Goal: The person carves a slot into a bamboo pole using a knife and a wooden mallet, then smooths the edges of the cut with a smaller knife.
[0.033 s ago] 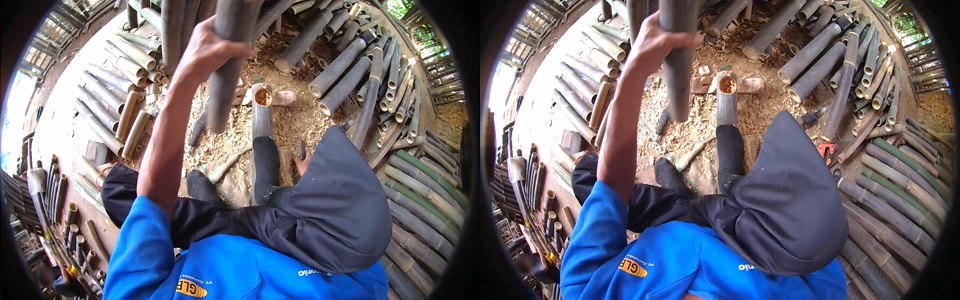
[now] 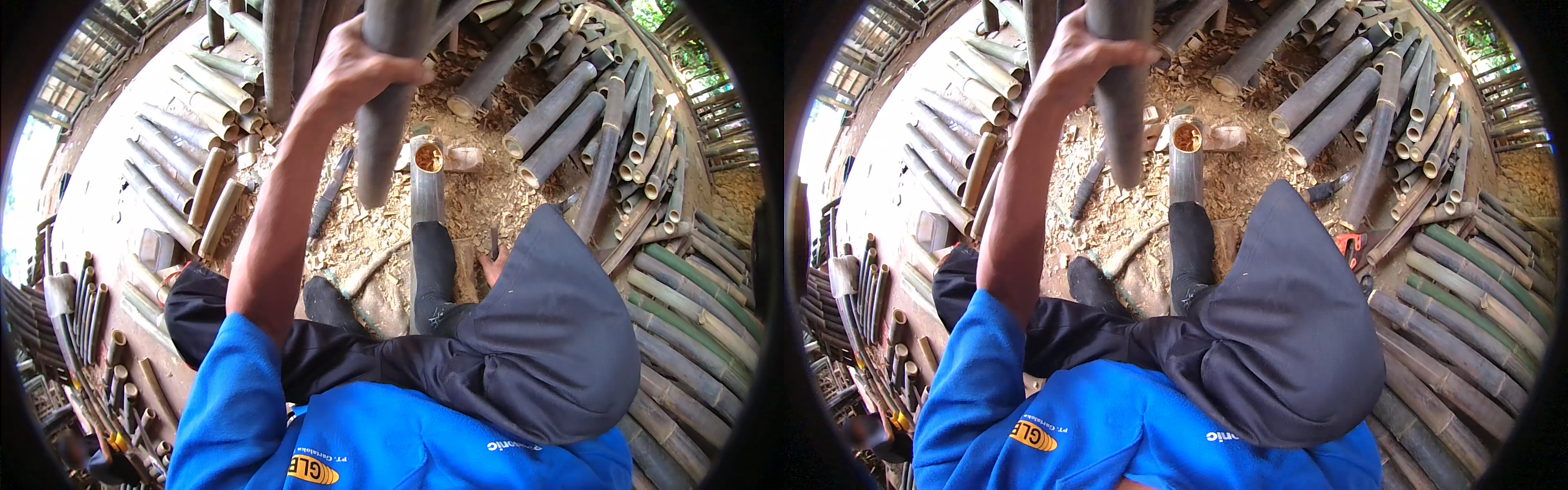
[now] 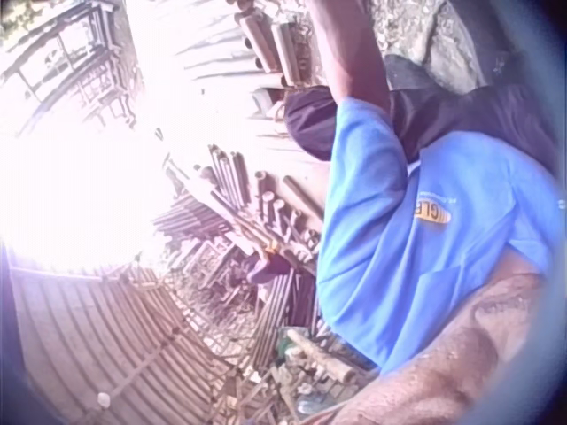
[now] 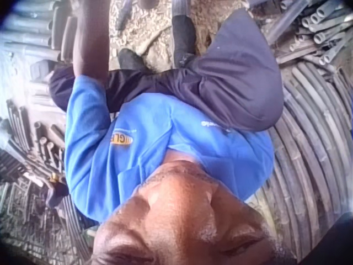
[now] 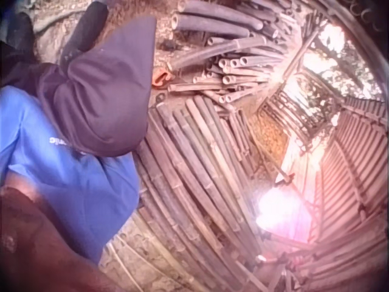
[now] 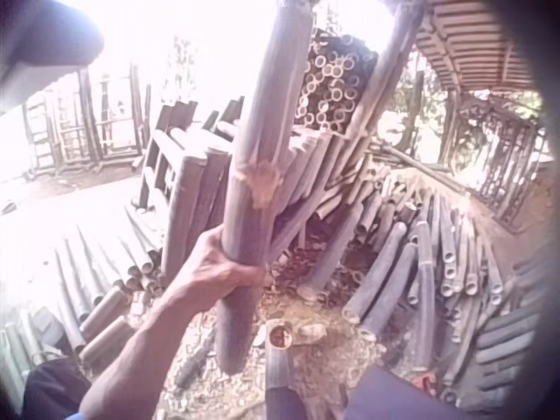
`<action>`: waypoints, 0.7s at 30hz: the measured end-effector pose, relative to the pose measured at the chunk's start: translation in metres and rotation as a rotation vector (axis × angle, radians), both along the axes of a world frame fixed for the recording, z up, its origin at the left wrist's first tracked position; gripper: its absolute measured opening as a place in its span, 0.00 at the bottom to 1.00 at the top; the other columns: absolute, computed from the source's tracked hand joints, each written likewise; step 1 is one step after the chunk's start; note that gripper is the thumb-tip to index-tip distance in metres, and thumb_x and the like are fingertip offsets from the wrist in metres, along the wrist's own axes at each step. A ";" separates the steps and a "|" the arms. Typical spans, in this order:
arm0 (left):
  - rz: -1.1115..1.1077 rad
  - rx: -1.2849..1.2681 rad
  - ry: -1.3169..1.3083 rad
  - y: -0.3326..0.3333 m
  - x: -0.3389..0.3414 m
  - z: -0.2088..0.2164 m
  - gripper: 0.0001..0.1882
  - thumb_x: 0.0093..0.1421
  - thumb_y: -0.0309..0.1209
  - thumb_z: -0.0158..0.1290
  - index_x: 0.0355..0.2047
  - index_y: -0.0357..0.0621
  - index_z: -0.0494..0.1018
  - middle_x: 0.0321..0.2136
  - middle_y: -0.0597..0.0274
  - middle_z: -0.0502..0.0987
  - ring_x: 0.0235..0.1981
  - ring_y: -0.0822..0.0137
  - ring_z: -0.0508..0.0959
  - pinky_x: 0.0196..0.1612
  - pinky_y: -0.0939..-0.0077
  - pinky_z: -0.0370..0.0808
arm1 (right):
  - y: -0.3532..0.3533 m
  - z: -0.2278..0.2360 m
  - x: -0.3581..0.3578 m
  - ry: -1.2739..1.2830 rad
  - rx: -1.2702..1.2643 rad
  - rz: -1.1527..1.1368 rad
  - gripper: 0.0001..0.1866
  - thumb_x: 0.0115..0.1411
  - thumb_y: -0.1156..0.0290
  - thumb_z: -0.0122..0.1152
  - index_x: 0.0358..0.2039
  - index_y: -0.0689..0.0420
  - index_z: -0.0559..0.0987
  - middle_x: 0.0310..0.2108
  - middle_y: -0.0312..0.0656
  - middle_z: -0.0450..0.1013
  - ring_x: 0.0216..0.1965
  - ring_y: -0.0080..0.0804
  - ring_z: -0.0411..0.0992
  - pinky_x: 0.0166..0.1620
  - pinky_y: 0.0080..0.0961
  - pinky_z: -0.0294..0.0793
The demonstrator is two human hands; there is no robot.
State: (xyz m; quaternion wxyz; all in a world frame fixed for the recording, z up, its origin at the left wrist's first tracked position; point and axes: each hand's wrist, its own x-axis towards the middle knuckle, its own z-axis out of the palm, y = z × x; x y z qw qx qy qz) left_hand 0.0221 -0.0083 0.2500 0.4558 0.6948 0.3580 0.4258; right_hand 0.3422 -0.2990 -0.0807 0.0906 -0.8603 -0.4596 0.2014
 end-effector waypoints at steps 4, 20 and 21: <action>-0.032 -0.016 -0.221 -0.016 0.060 0.042 0.26 0.41 0.24 0.69 0.43 0.39 0.76 0.32 0.63 0.80 0.33 0.71 0.80 0.40 0.72 0.79 | -0.006 -0.011 0.023 0.092 0.067 -0.089 0.26 0.52 0.56 0.66 0.44 0.61 0.73 0.37 0.57 0.75 0.42 0.57 0.73 0.48 0.47 0.70; -0.176 0.055 -0.370 -0.030 0.098 0.018 0.37 0.40 0.26 0.69 0.55 0.40 0.71 0.43 0.59 0.80 0.44 0.67 0.80 0.52 0.70 0.76 | -0.006 0.007 0.029 0.081 -0.046 -0.122 0.29 0.51 0.53 0.68 0.45 0.62 0.74 0.38 0.59 0.76 0.43 0.59 0.74 0.47 0.48 0.70; -0.171 0.053 -0.357 -0.031 0.094 0.018 0.37 0.40 0.26 0.69 0.55 0.40 0.71 0.43 0.59 0.80 0.44 0.67 0.80 0.52 0.70 0.76 | -0.003 0.008 0.020 0.094 -0.049 -0.116 0.29 0.51 0.53 0.68 0.45 0.62 0.74 0.38 0.59 0.76 0.43 0.59 0.74 0.47 0.48 0.70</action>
